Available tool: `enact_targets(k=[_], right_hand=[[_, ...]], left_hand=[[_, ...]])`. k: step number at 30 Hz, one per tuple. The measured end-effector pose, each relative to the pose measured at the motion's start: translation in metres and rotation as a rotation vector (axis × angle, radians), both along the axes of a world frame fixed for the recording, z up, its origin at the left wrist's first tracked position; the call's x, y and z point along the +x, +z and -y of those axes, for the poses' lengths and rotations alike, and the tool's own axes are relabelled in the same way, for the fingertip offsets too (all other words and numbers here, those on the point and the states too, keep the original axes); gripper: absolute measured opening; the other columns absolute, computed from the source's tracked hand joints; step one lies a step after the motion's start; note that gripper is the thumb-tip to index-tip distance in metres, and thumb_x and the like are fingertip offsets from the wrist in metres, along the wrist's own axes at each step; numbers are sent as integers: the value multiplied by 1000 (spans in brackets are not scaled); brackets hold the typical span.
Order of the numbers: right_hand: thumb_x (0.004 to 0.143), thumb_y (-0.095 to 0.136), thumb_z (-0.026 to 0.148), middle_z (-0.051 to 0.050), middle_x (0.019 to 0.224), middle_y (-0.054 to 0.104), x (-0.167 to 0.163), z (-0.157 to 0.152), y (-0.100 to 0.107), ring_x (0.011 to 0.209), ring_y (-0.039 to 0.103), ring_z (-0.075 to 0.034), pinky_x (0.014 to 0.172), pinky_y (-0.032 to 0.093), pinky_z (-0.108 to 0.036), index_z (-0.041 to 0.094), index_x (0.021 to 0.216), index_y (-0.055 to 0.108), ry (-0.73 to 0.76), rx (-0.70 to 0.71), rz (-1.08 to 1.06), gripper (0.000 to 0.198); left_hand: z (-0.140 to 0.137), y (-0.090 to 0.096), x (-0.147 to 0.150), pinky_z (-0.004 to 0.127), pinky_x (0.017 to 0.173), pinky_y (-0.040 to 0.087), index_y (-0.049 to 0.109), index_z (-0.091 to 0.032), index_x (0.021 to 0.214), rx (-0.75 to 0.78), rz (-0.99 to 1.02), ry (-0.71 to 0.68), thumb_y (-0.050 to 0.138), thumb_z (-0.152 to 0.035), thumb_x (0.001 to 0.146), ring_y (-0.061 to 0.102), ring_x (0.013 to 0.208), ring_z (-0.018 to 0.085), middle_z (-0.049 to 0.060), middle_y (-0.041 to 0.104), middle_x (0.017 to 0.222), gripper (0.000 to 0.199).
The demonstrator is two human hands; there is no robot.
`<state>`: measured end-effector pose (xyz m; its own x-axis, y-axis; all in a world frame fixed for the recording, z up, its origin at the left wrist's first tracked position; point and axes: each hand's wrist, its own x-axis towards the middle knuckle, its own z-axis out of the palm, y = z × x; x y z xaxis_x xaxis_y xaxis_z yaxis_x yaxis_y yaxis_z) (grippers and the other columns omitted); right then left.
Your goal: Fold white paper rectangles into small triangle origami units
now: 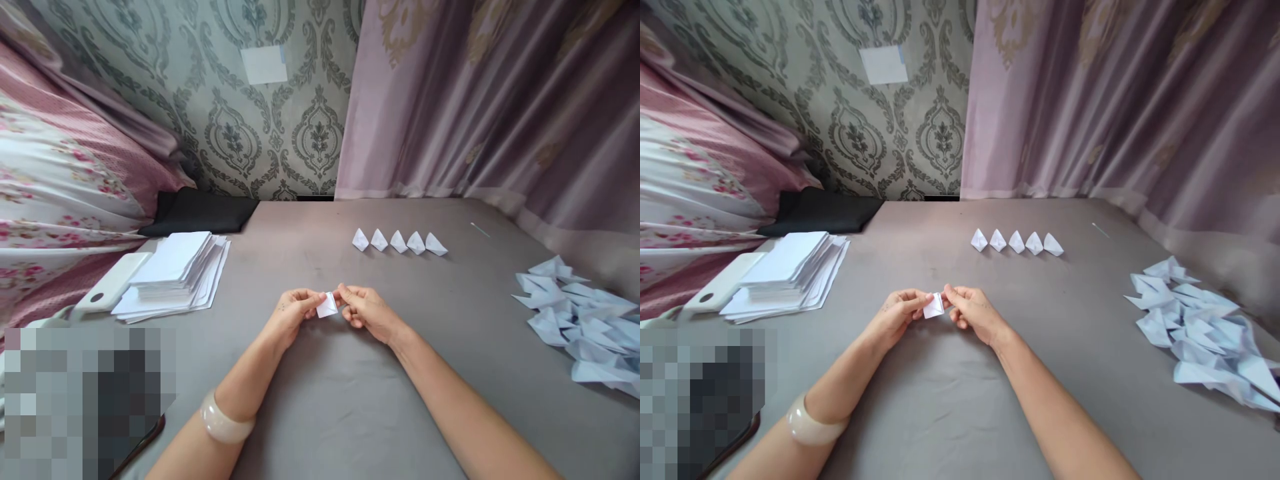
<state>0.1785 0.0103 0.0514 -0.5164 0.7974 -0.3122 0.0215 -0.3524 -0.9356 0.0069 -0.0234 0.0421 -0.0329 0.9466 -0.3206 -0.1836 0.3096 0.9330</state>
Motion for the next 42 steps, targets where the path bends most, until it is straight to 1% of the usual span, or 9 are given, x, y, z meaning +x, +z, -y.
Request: enact_targets(k=[9, 17, 20, 23, 25, 30, 33, 37, 42], right_hand=[[71, 67, 53, 3, 58, 56, -4, 12, 7, 43, 36, -3, 41, 24, -19, 15, 66, 55, 110, 93, 97, 40], [70, 63, 61, 5, 58, 52, -22, 15, -13, 44, 36, -4, 42, 24, -20, 17, 70, 50, -157, 159, -2, 46], [73, 61, 60, 3, 60, 55, -25, 19, -15, 46, 40, -6, 44, 28, -21, 17, 72, 52, -179, 186, 17, 43], [76, 60, 55, 1, 64, 59, -24, 22, -11, 51, 47, -7, 50, 35, -22, 17, 70, 53, -106, 235, 55, 39], [76, 61, 51, 0, 67, 60, -22, 22, -8, 54, 49, -8, 52, 36, -22, 17, 71, 55, -48, 233, 85, 35], [68, 71, 42, -3, 87, 65, -12, 16, -1, 58, 50, -8, 49, 34, -22, 17, 101, 64, -10, 225, 115, 41], [70, 70, 43, -2, 74, 65, -10, 14, 1, 61, 51, -9, 54, 36, -23, 16, 88, 70, 18, 227, 96, 33], [66, 73, 44, 1, 60, 61, -12, 12, -3, 54, 46, -8, 52, 35, -23, 15, 78, 71, -158, 207, 58, 32], [58, 80, 43, -1, 70, 67, -17, 11, -10, 63, 58, -11, 56, 42, -22, 15, 84, 68, -321, -5, -105, 40]], left_hand=[[2, -2, -3, 22, 48, 26, 61, -13, 58, 33, -48, -3, 78, -39, 61, 38, 46, 6, -4, 48, 47, 32], [0, 2, 1, 18, 51, 34, 66, -11, 69, 12, 288, 109, 82, -37, 59, 44, 50, 4, -2, 54, 58, 32], [0, -2, 1, 17, 49, 31, 67, -11, 71, 68, 237, 157, 81, -34, 62, 42, 49, 3, -3, 55, 59, 28], [1, -1, -1, 17, 52, 33, 63, -12, 65, 111, 125, 167, 77, -33, 66, 45, 52, 5, -2, 56, 57, 25], [3, 2, -4, 19, 56, 36, 62, -12, 65, 145, 46, 127, 75, -34, 69, 50, 56, 7, -1, 59, 59, 25], [6, 12, -11, 20, 54, 34, 60, -12, 64, 205, -180, -72, 72, -37, 70, 48, 54, 8, -1, 57, 57, 28], [7, 10, -9, 20, 52, 33, 61, -12, 66, 183, -219, -135, 72, -40, 70, 47, 53, 8, -1, 58, 58, 31], [7, 5, -1, 22, 59, 39, 68, -12, 78, 148, -111, -93, 70, -43, 73, 55, 63, 10, 3, 66, 70, 31], [6, 4, 5, 23, 67, 43, 67, -15, 90, 136, 1, -21, 81, -34, 61, 62, 74, 14, 4, 70, 82, 38]])
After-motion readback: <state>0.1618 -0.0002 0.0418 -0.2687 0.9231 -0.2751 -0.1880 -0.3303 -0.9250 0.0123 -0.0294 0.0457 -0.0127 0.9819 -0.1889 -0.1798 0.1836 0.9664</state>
